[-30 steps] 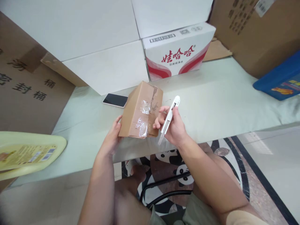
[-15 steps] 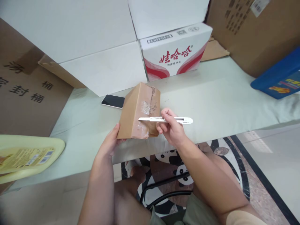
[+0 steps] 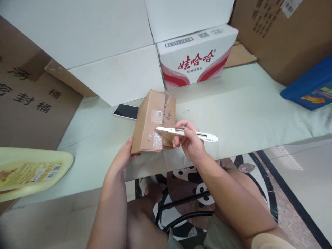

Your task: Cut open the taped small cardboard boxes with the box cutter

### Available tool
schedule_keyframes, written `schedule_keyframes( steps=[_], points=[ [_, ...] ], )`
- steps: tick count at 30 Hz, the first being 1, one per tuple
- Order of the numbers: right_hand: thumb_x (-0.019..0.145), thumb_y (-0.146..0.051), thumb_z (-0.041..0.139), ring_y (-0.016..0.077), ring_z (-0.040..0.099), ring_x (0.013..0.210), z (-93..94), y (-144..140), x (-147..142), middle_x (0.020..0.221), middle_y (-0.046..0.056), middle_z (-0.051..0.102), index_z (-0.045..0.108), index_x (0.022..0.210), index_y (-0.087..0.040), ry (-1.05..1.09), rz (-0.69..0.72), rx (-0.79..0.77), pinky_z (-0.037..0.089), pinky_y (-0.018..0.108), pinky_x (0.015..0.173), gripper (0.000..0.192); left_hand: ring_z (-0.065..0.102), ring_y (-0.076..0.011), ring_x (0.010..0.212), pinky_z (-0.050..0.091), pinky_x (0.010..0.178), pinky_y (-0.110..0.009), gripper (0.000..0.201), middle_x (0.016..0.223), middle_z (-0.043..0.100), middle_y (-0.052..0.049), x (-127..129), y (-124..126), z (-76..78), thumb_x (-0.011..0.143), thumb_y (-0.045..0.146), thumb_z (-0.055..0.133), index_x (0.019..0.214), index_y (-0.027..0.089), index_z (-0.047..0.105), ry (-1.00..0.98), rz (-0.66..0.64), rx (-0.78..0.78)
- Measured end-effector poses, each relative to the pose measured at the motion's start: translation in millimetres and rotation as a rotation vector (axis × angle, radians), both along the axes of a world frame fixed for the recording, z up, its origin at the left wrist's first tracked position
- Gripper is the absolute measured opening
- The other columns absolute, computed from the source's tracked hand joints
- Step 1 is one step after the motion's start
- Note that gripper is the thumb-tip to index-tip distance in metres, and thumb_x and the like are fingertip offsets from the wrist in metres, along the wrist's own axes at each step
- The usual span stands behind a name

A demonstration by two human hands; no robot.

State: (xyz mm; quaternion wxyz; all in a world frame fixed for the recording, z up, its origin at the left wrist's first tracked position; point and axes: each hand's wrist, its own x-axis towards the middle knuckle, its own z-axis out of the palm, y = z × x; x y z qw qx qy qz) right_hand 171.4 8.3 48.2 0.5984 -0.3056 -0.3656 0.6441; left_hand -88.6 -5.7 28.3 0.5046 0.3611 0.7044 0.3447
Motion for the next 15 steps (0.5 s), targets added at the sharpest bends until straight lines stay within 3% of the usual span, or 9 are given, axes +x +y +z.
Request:
schedule_keyframes(
  steps=[4, 9, 15],
  points=[
    [0.082, -0.06, 0.074, 0.0161, 0.065, 0.052, 2.7, -1.7, -1.9, 0.054, -0.004, 0.067, 0.059, 0.088, -0.025, -0.022, 0.002, 0.011, 0.042, 0.025, 0.05, 0.038, 0.069, -0.0303, 0.109, 0.059, 0.07, -0.032, 0.07, 0.125, 0.074, -0.018, -0.6, -1.0, -0.3, 0.094, 0.075, 0.051, 0.124, 0.016, 0.074, 0.005, -0.019, -0.009],
    [0.08, -0.065, 0.073, 0.0176, 0.066, 0.053, 5.5, -2.8, -3.8, 0.055, -0.004, 0.066, 0.056, 0.088, -0.026, -0.093, -0.016, 0.006, 0.042, 0.027, 0.048, 0.044, 0.071, -0.0302, 0.108, 0.059, 0.069, -0.032, 0.067, 0.128, 0.074, -0.017, 0.1, 0.1, -0.8, 0.095, 0.072, 0.051, 0.124, 0.016, 0.074, 0.011, -0.004, -0.021],
    [0.078, -0.059, 0.075, 0.0161, 0.066, 0.052, 5.4, -1.5, -5.5, 0.061, -0.004, 0.069, 0.056, 0.091, -0.026, -0.143, -0.019, -0.011, 0.041, 0.025, 0.046, 0.04, 0.071, -0.0325, 0.111, 0.06, 0.07, -0.034, 0.065, 0.125, 0.075, -0.017, 0.2, 0.3, -2.3, 0.093, 0.074, 0.053, 0.116, 0.018, 0.076, 0.026, -0.003, -0.002]
  ],
)
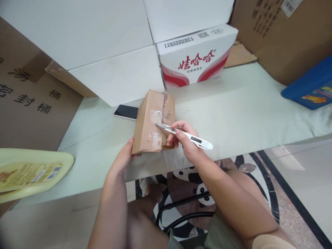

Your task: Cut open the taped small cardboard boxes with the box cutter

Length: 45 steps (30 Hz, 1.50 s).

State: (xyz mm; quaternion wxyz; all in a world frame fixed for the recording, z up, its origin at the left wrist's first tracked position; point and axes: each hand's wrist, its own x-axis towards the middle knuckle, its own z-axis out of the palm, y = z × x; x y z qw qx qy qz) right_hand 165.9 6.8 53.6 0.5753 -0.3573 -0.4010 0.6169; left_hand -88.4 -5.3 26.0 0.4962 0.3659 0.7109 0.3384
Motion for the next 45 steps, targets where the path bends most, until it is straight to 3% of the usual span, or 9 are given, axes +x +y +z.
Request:
schedule_keyframes(
  steps=[13, 31, 45],
  points=[
    [0.08, -0.055, 0.076, 0.0144, 0.058, 0.05, 3.7, -1.1, 0.3, 0.058, -0.004, 0.066, 0.058, 0.086, -0.026, -0.034, 0.068, 0.037, 0.04, 0.027, 0.049, 0.035, 0.071, -0.0296, 0.102, 0.059, 0.069, -0.034, 0.065, 0.113, 0.077, -0.017, -0.2, 0.1, -4.2, 0.094, 0.073, 0.048, 0.108, 0.016, 0.076, 0.005, 0.009, -0.001],
    [0.078, -0.063, 0.078, 0.0115, 0.052, 0.046, 3.9, -2.8, -0.5, 0.059, -0.005, 0.065, 0.057, 0.089, -0.026, -0.001, 0.041, 0.028, 0.037, 0.025, 0.047, 0.044, 0.072, -0.0317, 0.102, 0.058, 0.067, -0.035, 0.071, 0.113, 0.077, -0.017, 1.0, 1.0, -4.3, 0.087, 0.079, 0.051, 0.109, 0.016, 0.076, 0.005, 0.008, 0.014],
    [0.08, -0.052, 0.074, 0.011, 0.05, 0.046, 1.3, -2.0, -0.6, 0.058, -0.006, 0.064, 0.055, 0.089, -0.025, -0.028, 0.053, 0.022, 0.035, 0.025, 0.048, 0.034, 0.071, -0.028, 0.104, 0.057, 0.069, -0.03, 0.059, 0.124, 0.075, -0.017, 4.5, 1.0, -0.3, 0.1, 0.062, 0.042, 0.115, 0.015, 0.074, 0.003, 0.02, -0.021]
  ],
)
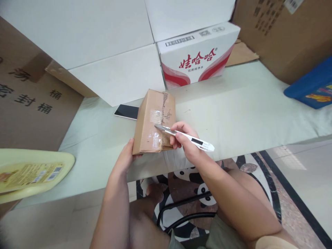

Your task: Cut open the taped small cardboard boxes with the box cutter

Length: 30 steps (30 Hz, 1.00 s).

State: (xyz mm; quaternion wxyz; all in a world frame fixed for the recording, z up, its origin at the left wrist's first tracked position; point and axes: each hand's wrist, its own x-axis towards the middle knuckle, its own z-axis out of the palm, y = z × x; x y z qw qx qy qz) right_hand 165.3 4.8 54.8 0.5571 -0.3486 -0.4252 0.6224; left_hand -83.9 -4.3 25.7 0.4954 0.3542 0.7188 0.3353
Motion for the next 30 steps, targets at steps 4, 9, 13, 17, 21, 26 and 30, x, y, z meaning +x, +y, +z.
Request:
schedule_keyframes(
  steps=[4, 9, 13, 17, 21, 26, 30],
  points=[
    [0.079, -0.05, 0.073, 0.0108, 0.05, 0.045, -0.6, 0.1, 0.6, 0.058, -0.006, 0.063, 0.054, 0.089, -0.025, -0.017, 0.009, 0.001, 0.034, 0.025, 0.048, 0.033, 0.071, -0.0272, 0.101, 0.057, 0.068, -0.03, 0.056, 0.12, 0.076, -0.016, 0.0, 0.3, -0.9, 0.102, 0.058, 0.042, 0.114, 0.015, 0.075, 0.001, 0.016, 0.0],
    [0.08, -0.051, 0.072, 0.0109, 0.05, 0.046, 0.2, -0.7, 0.4, 0.059, -0.007, 0.062, 0.053, 0.09, -0.026, -0.041, 0.009, -0.005, 0.034, 0.025, 0.048, 0.033, 0.07, -0.0249, 0.094, 0.056, 0.065, -0.029, 0.053, 0.113, 0.076, -0.015, 1.2, 1.4, -2.9, 0.102, 0.056, 0.043, 0.11, 0.014, 0.074, -0.001, 0.05, 0.003],
    [0.08, -0.051, 0.072, 0.0104, 0.049, 0.046, 1.0, -0.1, 0.0, 0.059, -0.007, 0.061, 0.052, 0.09, -0.026, -0.043, 0.013, -0.003, 0.033, 0.025, 0.048, 0.034, 0.069, -0.0245, 0.091, 0.056, 0.064, -0.029, 0.052, 0.111, 0.076, -0.014, 2.1, 2.0, -3.2, 0.101, 0.056, 0.044, 0.112, 0.014, 0.073, -0.003, 0.061, 0.005],
    [0.08, -0.052, 0.071, 0.0105, 0.048, 0.045, 0.8, 0.7, 0.2, 0.058, -0.008, 0.059, 0.051, 0.089, -0.026, -0.061, 0.011, -0.004, 0.032, 0.025, 0.047, 0.034, 0.07, -0.0256, 0.095, 0.056, 0.065, -0.03, 0.051, 0.113, 0.076, -0.015, 2.1, 1.9, -3.0, 0.101, 0.054, 0.043, 0.107, 0.014, 0.074, -0.008, 0.05, 0.007],
    [0.081, -0.051, 0.07, 0.0109, 0.048, 0.045, 0.1, 0.2, 1.2, 0.058, -0.008, 0.059, 0.051, 0.09, -0.026, -0.062, 0.018, -0.001, 0.032, 0.025, 0.047, 0.033, 0.07, -0.0263, 0.098, 0.057, 0.065, -0.03, 0.051, 0.116, 0.076, -0.016, 2.0, 1.4, -2.8, 0.101, 0.054, 0.043, 0.111, 0.014, 0.073, -0.001, 0.053, 0.009],
    [0.082, -0.05, 0.072, 0.0104, 0.049, 0.045, 0.1, -0.8, 2.0, 0.059, -0.007, 0.061, 0.053, 0.091, -0.026, -0.031, 0.011, -0.005, 0.033, 0.025, 0.048, 0.032, 0.071, -0.027, 0.096, 0.058, 0.065, -0.031, 0.051, 0.114, 0.077, -0.015, 1.4, 0.6, -2.4, 0.1, 0.056, 0.044, 0.108, 0.015, 0.074, 0.0, 0.038, 0.018],
    [0.082, -0.051, 0.073, 0.0107, 0.049, 0.045, -0.3, 0.2, 3.2, 0.059, -0.007, 0.062, 0.054, 0.091, -0.026, -0.026, 0.01, 0.008, 0.034, 0.025, 0.047, 0.033, 0.073, -0.0291, 0.098, 0.06, 0.065, -0.034, 0.053, 0.113, 0.077, -0.016, 1.3, 0.6, -2.4, 0.098, 0.06, 0.046, 0.104, 0.016, 0.075, 0.012, 0.032, 0.028]
  ],
)
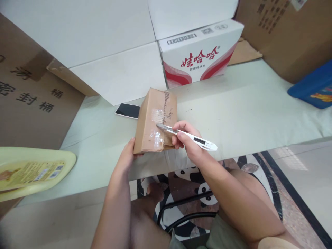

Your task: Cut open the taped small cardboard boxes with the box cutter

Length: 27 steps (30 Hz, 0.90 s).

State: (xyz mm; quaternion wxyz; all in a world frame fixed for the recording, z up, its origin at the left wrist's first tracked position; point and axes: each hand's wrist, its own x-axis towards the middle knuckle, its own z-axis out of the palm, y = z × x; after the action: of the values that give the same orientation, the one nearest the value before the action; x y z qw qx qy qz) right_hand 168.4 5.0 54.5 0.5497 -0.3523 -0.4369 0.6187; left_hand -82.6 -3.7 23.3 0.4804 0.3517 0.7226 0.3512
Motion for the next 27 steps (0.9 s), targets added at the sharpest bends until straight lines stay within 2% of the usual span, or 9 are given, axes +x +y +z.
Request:
schedule_keyframes(
  steps=[3, 9, 14, 19, 22, 25, 27],
  points=[
    [0.081, -0.049, 0.073, 0.0109, 0.049, 0.044, -1.9, 2.6, 2.2, 0.058, -0.007, 0.062, 0.055, 0.09, -0.026, 0.009, -0.048, -0.015, 0.034, 0.025, 0.046, 0.031, 0.073, -0.0307, 0.104, 0.061, 0.067, -0.035, 0.052, 0.118, 0.076, -0.017, -0.1, 0.0, -1.3, 0.099, 0.057, 0.045, 0.108, 0.016, 0.075, 0.005, -0.005, 0.006],
    [0.078, -0.041, 0.069, 0.0107, 0.049, 0.044, -5.6, 5.4, 5.8, 0.057, -0.008, 0.061, 0.056, 0.09, -0.026, -0.025, -0.233, -0.074, 0.034, 0.024, 0.045, 0.023, 0.07, -0.0304, 0.114, 0.062, 0.07, -0.033, 0.049, 0.131, 0.072, -0.017, 0.4, -2.0, -0.1, 0.104, 0.052, 0.042, 0.118, 0.017, 0.073, 0.034, -0.055, 0.014],
    [0.077, -0.043, 0.071, 0.0105, 0.049, 0.043, -5.4, 3.7, 5.0, 0.058, -0.008, 0.06, 0.054, 0.091, -0.027, -0.01, -0.195, -0.072, 0.034, 0.024, 0.044, 0.027, 0.07, -0.0299, 0.111, 0.061, 0.067, -0.032, 0.049, 0.124, 0.073, -0.017, 2.6, -4.1, 5.5, 0.105, 0.05, 0.039, 0.113, 0.015, 0.073, 0.076, -0.1, 0.024],
    [0.082, -0.053, 0.069, 0.0118, 0.043, 0.041, -6.7, 0.9, 6.5, 0.053, -0.008, 0.052, 0.053, 0.088, -0.028, 0.044, -0.223, 0.047, 0.033, 0.026, 0.044, 0.031, 0.07, -0.0298, 0.11, 0.061, 0.068, -0.032, 0.047, 0.123, 0.074, -0.017, 3.6, -4.3, 6.9, 0.104, 0.051, 0.041, 0.111, 0.016, 0.072, 0.075, -0.096, 0.031],
    [0.088, -0.054, 0.063, 0.0128, 0.036, 0.042, -9.6, -1.4, 11.4, 0.051, -0.009, 0.042, 0.05, 0.085, -0.029, 0.033, -0.372, 0.145, 0.03, 0.028, 0.045, 0.028, 0.07, -0.0295, 0.109, 0.06, 0.068, -0.032, 0.046, 0.123, 0.074, -0.016, 2.8, -4.5, 5.5, 0.103, 0.052, 0.042, 0.11, 0.018, 0.072, 0.065, -0.089, 0.036],
    [0.093, -0.043, 0.059, 0.0147, 0.039, 0.047, -15.8, -2.9, 19.3, 0.055, -0.007, 0.042, 0.053, 0.087, -0.029, -0.142, -0.566, 0.177, 0.031, 0.03, 0.048, 0.017, 0.07, -0.0301, 0.107, 0.06, 0.068, -0.034, 0.046, 0.121, 0.074, -0.016, 2.1, -4.5, 4.1, 0.102, 0.054, 0.045, 0.109, 0.019, 0.073, 0.055, -0.089, 0.049],
    [0.092, -0.037, 0.061, 0.0158, 0.045, 0.052, -22.8, -2.2, 24.8, 0.061, -0.004, 0.05, 0.059, 0.092, -0.027, -0.42, -0.558, 0.156, 0.035, 0.031, 0.053, 0.01, 0.07, -0.0306, 0.107, 0.061, 0.068, -0.035, 0.046, 0.121, 0.074, -0.016, 2.0, -4.1, 3.8, 0.1, 0.056, 0.047, 0.109, 0.019, 0.073, 0.051, -0.087, 0.051]
  ],
)
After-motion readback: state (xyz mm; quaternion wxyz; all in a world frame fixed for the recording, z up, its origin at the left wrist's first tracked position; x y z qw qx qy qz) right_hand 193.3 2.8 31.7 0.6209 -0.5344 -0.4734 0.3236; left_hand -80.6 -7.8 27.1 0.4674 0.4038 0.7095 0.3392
